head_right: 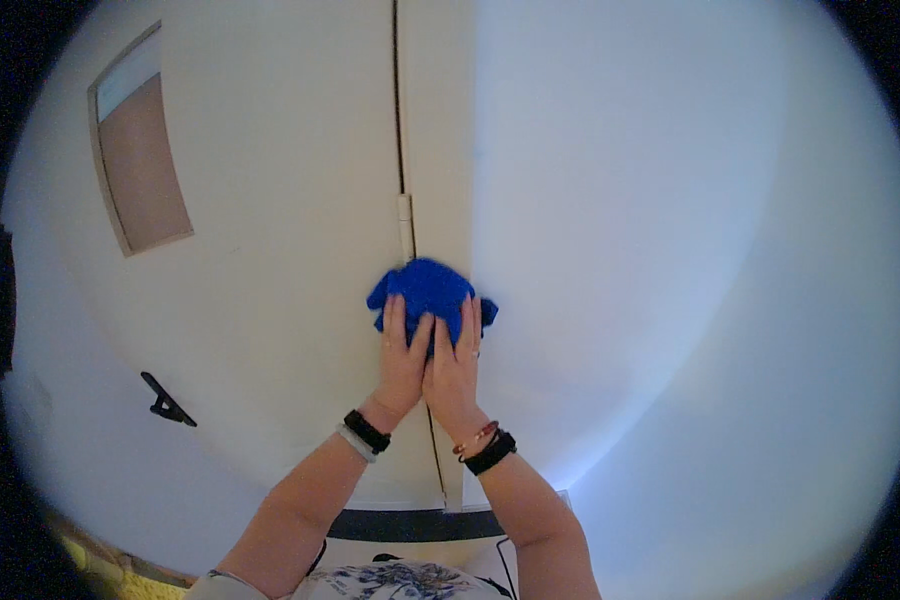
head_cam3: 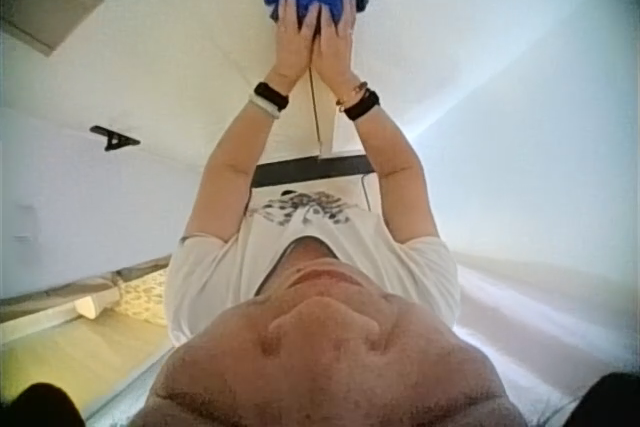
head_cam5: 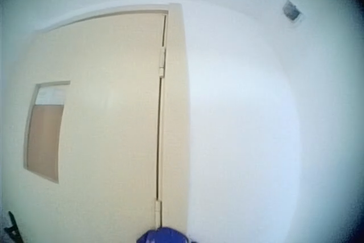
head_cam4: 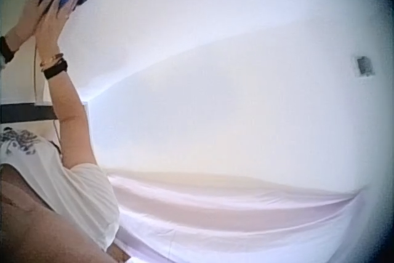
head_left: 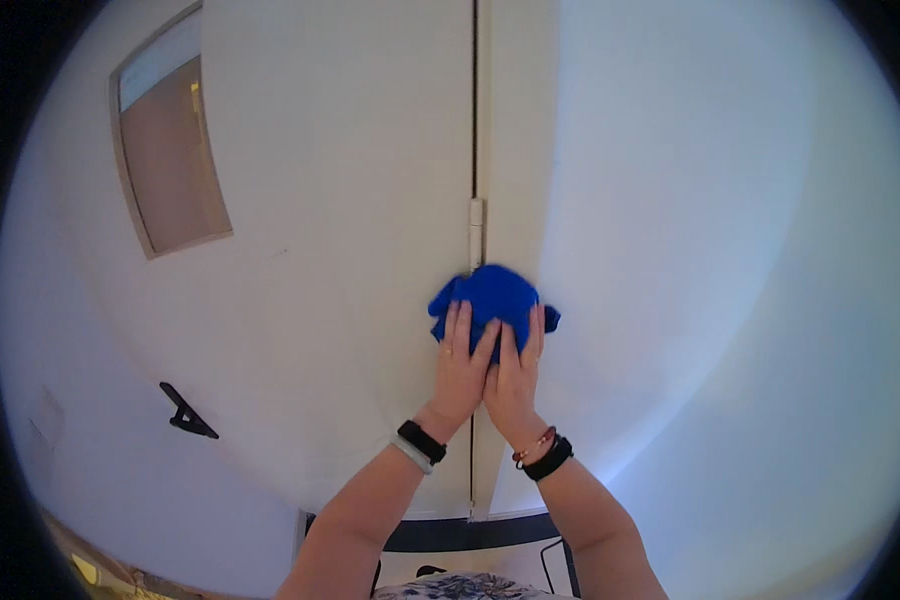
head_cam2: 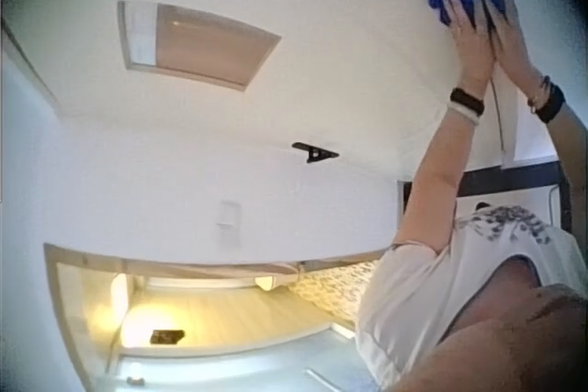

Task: The person is wiping down a white door and an adjacent light switch with a blue cloth.

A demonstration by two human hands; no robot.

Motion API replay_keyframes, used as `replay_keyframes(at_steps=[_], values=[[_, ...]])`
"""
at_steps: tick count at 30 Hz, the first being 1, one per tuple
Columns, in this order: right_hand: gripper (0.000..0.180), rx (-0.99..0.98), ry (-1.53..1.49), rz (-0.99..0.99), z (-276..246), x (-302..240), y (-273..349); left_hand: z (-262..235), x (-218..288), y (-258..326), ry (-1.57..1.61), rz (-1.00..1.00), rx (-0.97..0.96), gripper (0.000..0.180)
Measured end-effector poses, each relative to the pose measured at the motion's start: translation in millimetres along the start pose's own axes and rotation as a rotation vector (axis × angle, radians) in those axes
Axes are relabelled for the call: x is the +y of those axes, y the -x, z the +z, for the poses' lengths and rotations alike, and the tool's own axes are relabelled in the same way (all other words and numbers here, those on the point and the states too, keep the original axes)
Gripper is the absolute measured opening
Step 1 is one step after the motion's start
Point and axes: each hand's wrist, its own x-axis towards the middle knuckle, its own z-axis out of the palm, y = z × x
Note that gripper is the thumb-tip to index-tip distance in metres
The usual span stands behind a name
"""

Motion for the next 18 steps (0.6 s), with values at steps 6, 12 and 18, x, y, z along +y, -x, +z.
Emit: replay_keyframes(at_steps=[6,12,18], values=[[0.038,-0.094,0.074,-0.173,16,-31,-78,-35,-32,-80,-0.150,0.009,0.176,0.044],[0.051,-0.065,-0.016,-0.247,37,-62,-134,-64,-62,-124,-0.332,-0.013,0.265,0.047],[0.051,-0.019,-0.001,-0.204,54,-54,-106,-65,-66,-99,-0.322,0.022,0.191,0.047]])
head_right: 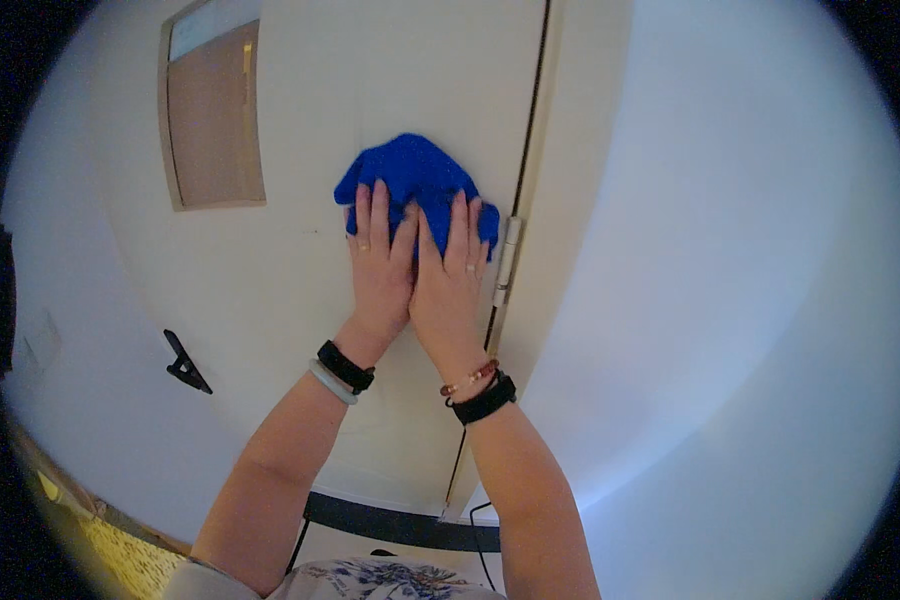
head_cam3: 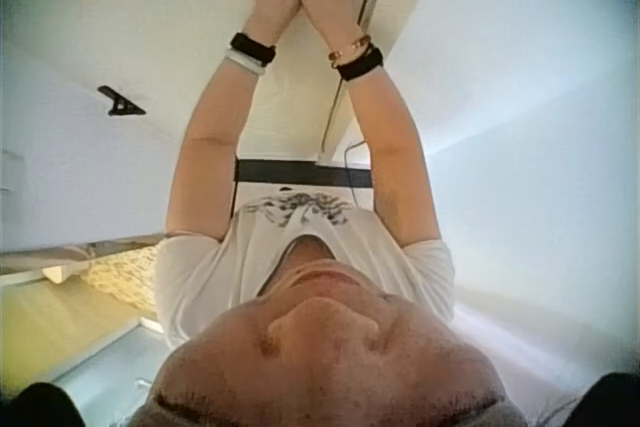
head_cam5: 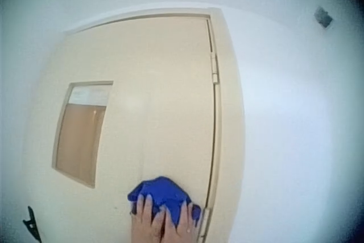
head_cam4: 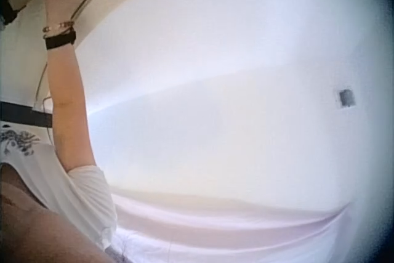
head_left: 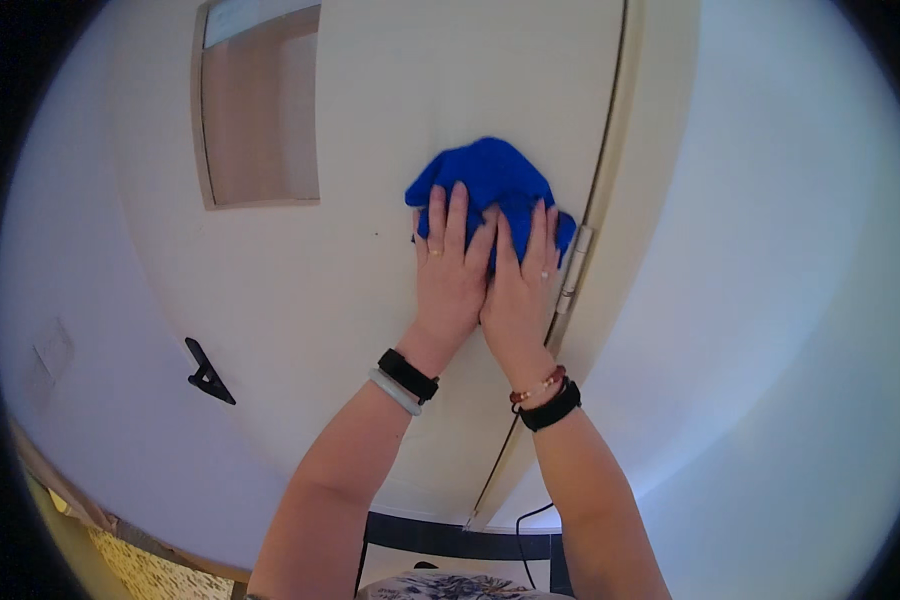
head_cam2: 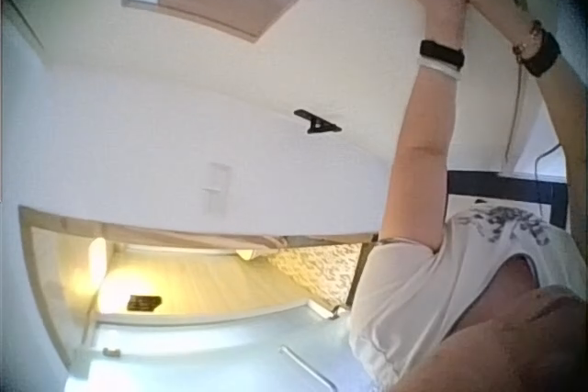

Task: The person is wiping down a white door and an adjacent light switch with a blue cloth.

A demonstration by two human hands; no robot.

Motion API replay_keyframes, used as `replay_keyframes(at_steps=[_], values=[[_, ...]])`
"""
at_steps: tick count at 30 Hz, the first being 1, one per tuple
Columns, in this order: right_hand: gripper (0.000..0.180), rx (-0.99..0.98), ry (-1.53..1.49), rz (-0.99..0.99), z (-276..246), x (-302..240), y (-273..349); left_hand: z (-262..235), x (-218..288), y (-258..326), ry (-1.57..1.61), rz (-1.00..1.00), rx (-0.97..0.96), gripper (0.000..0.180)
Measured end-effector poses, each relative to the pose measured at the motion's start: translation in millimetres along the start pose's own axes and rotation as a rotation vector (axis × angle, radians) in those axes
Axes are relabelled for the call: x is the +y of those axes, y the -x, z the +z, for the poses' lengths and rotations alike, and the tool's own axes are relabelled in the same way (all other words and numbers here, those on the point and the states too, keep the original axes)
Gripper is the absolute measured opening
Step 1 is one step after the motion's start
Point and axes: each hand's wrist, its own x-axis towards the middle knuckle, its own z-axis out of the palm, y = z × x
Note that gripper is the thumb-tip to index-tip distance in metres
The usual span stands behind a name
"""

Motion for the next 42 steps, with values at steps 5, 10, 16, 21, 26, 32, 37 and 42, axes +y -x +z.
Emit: replay_keyframes(at_steps=[5,10,16,21,26,32,37,42], values=[[0.044,-0.060,0.072,0.026,13,12,54,8,2,53,-0.088,0.011,-0.089,0.044],[0.041,-0.099,0.035,0.018,31,22,108,13,2,115,-0.122,-0.018,-0.201,0.040],[0.043,-0.194,-0.003,0.065,47,29,152,15,-1,164,-0.156,-0.048,-0.300,0.037],[0.046,-0.173,-0.167,0.049,36,12,128,5,-7,142,-0.130,-0.086,-0.260,0.042],[0.049,-0.091,-0.227,-0.084,32,-7,40,-16,-28,47,-0.071,-0.097,-0.069,0.048],[0.051,0.024,-0.158,-0.129,35,-26,-20,-28,-47,-11,-0.178,-0.032,0.061,0.047],[0.046,0.058,-0.110,-0.152,52,-24,10,-23,-56,18,-0.201,-0.022,0.084,0.044],[0.041,-0.008,-0.082,-0.118,56,-33,40,-30,-64,53,-0.211,-0.029,0.029,0.041]])
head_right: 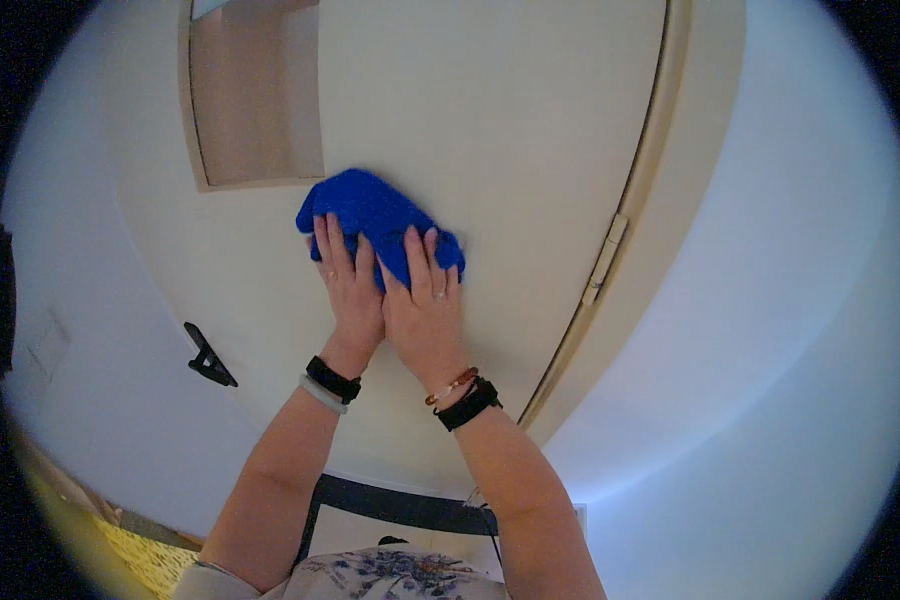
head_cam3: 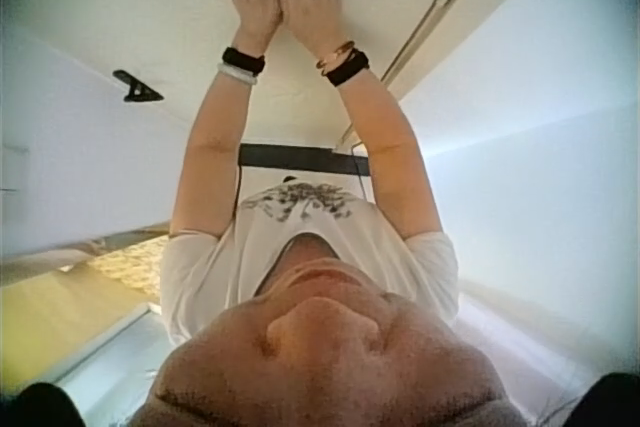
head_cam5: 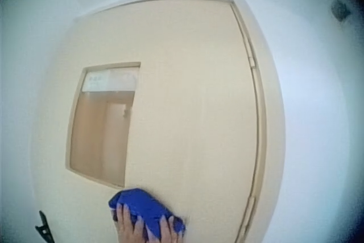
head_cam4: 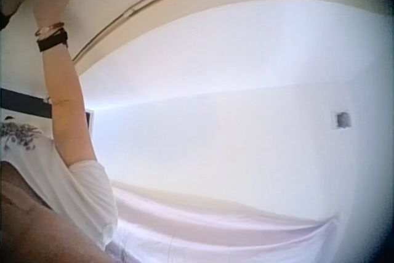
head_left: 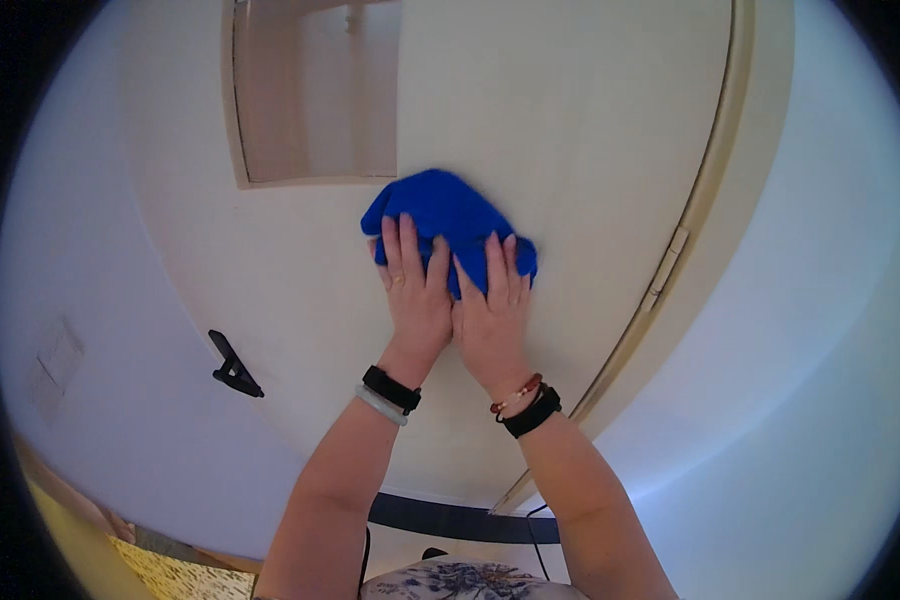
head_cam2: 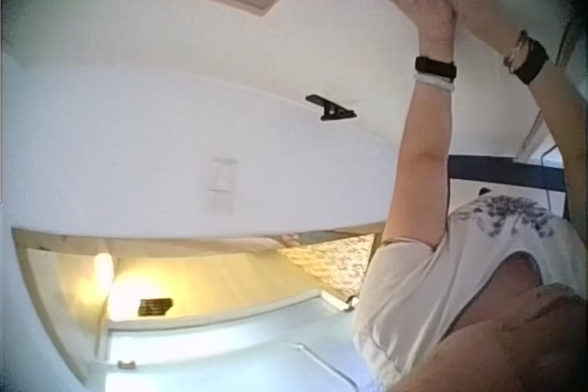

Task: The person is wiping down a white door and an adjacent light switch with a blue cloth.

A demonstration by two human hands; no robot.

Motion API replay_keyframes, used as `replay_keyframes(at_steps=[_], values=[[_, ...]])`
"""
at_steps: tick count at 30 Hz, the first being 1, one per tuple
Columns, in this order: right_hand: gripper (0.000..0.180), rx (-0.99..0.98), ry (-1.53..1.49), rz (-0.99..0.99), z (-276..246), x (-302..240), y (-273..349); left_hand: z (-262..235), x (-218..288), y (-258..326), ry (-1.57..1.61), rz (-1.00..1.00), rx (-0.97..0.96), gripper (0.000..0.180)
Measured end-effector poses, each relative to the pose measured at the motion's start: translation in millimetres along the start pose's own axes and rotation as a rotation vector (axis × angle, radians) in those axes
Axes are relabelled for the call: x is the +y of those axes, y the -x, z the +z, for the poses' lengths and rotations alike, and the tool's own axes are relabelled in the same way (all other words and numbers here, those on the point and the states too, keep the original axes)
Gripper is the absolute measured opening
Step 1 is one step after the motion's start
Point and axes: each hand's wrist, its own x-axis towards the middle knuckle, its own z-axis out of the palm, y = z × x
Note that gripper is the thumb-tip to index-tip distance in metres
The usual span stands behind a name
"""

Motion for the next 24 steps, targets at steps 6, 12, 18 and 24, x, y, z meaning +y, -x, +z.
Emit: replay_keyframes(at_steps=[6,12,18,24], values=[[0.028,-0.065,-0.001,-0.050,29,7,57,8,-13,74,-0.035,-0.039,-0.093,0.034],[0.023,-0.184,-0.074,-0.006,68,15,123,11,-23,146,-0.079,-0.141,-0.331,0.028],[0.025,-0.379,-0.100,0.058,70,3,87,-2,-23,113,0.023,-0.320,-0.466,0.040],[0.031,-0.178,0.051,0.107,48,17,37,13,-15,45,0.197,-0.165,-0.308,0.054]])
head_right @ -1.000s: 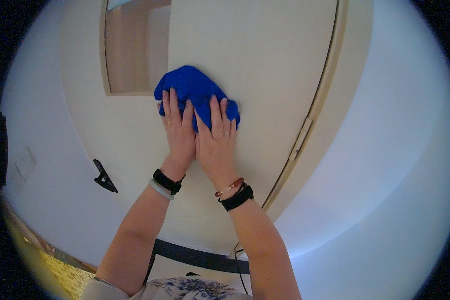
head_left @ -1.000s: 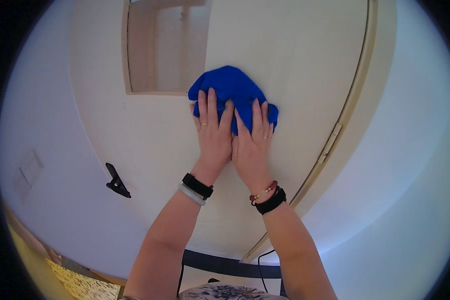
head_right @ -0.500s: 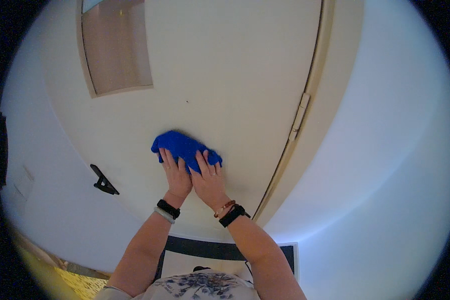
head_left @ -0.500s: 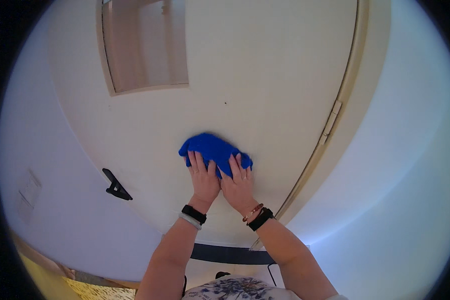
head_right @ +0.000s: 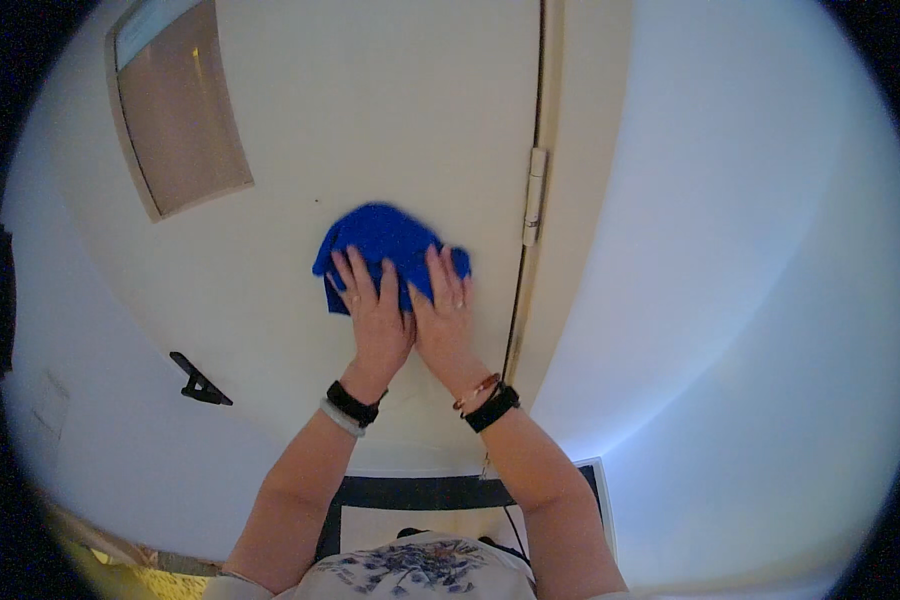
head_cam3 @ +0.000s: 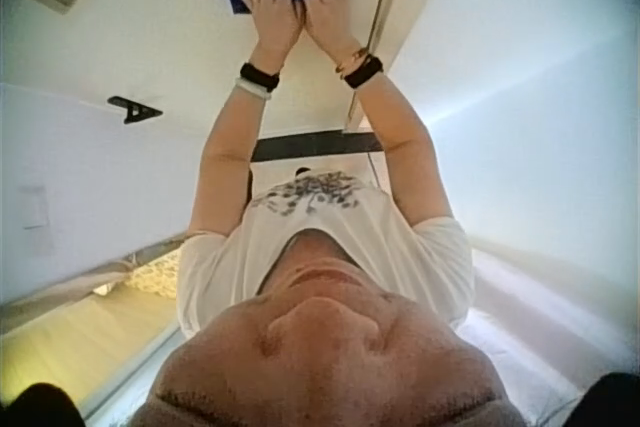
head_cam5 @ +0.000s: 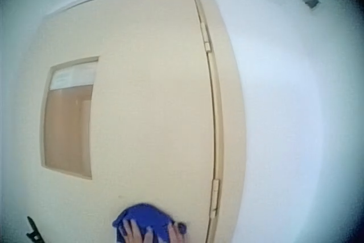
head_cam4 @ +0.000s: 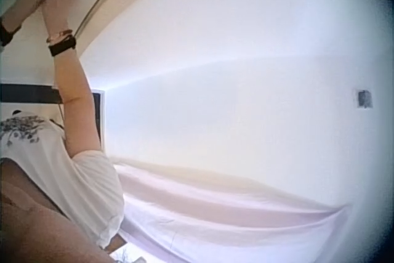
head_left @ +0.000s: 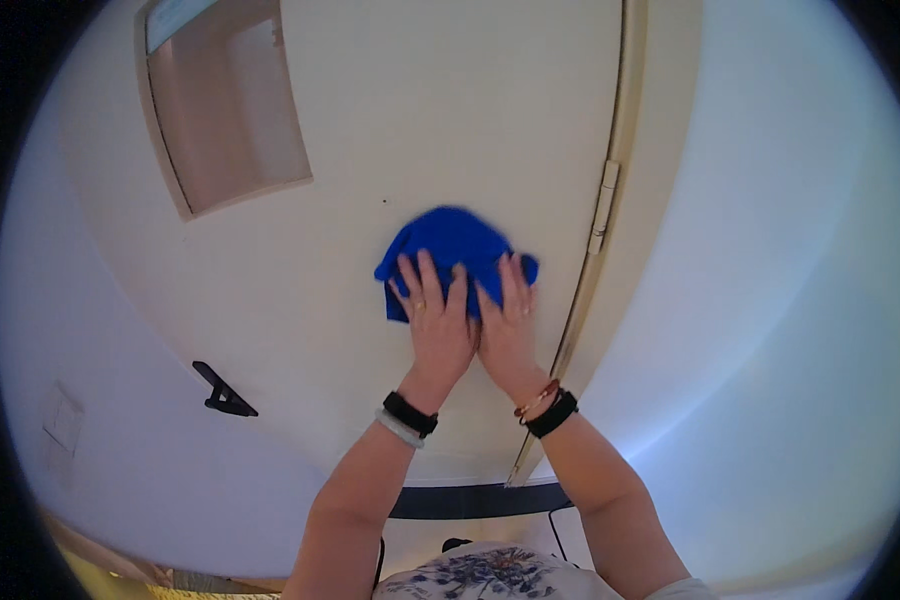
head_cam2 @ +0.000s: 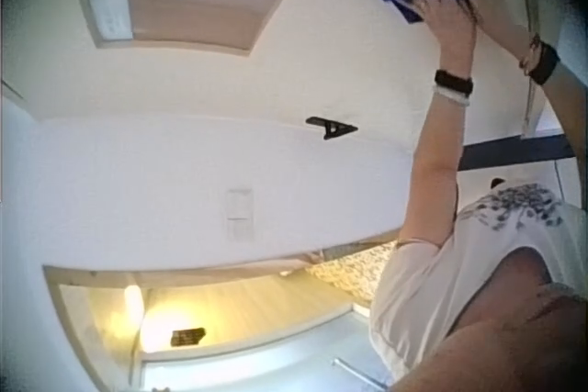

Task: The person is wiping down a white door and an adjacent light switch with a blue cloth.

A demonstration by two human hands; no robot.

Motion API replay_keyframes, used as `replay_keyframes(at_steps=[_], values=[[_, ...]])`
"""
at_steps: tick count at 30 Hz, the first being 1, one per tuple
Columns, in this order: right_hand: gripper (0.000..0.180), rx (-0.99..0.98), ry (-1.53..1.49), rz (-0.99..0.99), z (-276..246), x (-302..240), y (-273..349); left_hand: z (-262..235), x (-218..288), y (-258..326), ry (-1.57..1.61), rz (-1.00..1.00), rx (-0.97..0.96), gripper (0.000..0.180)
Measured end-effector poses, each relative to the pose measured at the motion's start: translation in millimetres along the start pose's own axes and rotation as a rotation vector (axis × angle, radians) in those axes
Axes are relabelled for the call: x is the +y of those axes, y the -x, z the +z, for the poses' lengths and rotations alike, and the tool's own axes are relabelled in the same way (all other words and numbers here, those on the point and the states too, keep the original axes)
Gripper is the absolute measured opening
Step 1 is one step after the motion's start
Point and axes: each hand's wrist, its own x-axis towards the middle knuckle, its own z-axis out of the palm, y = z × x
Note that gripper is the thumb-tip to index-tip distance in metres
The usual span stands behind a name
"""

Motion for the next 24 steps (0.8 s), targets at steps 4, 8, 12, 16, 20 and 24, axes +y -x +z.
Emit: replay_keyframes(at_steps=[4,8,12,16,20,24], values=[[0.041,0.113,0.072,0.042,-25,-10,-18,-15,14,-27,0.014,0.072,0.034,0.055],[0.043,0.129,0.127,0.062,-22,-9,-10,-10,14,-24,-0.063,0.089,0.055,0.049],[0.047,0.076,0.155,0.194,-10,1,17,11,12,-4,-0.078,0.141,-0.068,0.047],[0.045,-0.011,0.107,0.257,-7,11,21,28,8,7,-0.057,0.172,-0.124,0.045],[0.043,0.032,0.038,0.179,-5,12,16,39,1,9,-0.004,0.123,-0.112,0.045],[0.036,0.058,-0.130,0.166,-13,11,5,46,9,0,0.091,0.030,-0.069,0.048]])
